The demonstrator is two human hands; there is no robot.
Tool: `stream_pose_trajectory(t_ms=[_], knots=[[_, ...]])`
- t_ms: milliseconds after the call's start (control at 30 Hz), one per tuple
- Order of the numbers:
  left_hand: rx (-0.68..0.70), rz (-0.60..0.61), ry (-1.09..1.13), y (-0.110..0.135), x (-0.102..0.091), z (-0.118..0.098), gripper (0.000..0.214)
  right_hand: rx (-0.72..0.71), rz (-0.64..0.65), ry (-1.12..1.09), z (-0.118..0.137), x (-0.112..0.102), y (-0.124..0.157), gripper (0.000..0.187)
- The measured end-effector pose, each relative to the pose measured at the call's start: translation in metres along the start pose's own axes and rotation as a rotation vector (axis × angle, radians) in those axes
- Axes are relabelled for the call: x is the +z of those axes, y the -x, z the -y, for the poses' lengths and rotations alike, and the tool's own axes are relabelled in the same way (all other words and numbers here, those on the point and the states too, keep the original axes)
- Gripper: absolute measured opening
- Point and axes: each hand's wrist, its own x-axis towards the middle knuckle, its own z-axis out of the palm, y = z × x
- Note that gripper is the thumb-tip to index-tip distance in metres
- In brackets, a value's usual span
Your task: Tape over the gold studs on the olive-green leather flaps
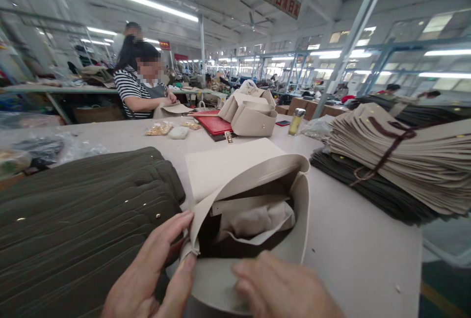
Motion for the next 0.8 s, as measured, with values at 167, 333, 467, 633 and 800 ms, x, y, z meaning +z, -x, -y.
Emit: stream_pose_trajectory(t_ms=[167,333,467,633,800], knots=[[0.121,0.032,-0.026,-0.003,-0.004,0.004,0.038,0.377,0.456,0.162,-0.041,-0.054,-0.042,0.020],[0.244,0.027,-0.088,-0.002,-0.004,0.015,0.039,0.258,0.737,0.269,-0.065,-0.037,-0.075,0.028],[0.245,0.043,-0.089,-0.001,-0.006,0.015,0.039,0.165,0.750,0.243,-0.070,-0.024,-0.076,0.035],[0.219,0.052,-0.058,0.000,-0.006,0.011,0.039,0.162,0.765,0.100,-0.064,-0.022,-0.072,0.030],[0.169,0.071,0.015,0.003,-0.006,0.007,0.039,0.151,0.763,0.045,-0.061,-0.021,-0.066,0.028]])
